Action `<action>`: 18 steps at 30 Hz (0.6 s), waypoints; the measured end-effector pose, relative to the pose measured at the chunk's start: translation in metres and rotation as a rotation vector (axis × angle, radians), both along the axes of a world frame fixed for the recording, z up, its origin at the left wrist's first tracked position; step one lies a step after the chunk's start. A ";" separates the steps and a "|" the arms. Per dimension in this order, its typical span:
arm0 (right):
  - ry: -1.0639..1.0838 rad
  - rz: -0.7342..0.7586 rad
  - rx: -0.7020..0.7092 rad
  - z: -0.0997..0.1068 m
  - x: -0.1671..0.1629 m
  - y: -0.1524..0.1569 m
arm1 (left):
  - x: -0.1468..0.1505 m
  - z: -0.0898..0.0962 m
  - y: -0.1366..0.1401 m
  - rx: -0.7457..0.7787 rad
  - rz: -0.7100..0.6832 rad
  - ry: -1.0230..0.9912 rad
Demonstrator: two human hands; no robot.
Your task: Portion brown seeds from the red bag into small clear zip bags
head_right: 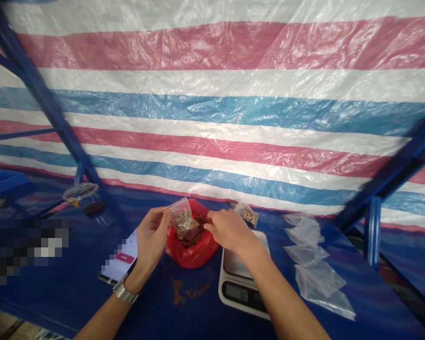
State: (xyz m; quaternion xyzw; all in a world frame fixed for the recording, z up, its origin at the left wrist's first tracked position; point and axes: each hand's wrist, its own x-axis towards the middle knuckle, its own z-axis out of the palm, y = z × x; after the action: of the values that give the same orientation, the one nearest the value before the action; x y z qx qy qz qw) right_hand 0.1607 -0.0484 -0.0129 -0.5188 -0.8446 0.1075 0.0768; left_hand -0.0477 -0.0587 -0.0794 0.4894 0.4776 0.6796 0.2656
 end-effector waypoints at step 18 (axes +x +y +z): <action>0.659 0.215 -0.138 0.018 0.029 -0.001 | 0.009 0.002 -0.006 -0.128 -0.338 -0.141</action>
State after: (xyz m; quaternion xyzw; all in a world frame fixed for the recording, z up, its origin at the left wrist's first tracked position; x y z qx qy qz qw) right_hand 0.1902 -0.0497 0.0048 -0.3684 -0.8150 0.3335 0.2982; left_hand -0.0384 -0.0643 -0.0773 0.4956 0.4112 0.6263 0.4393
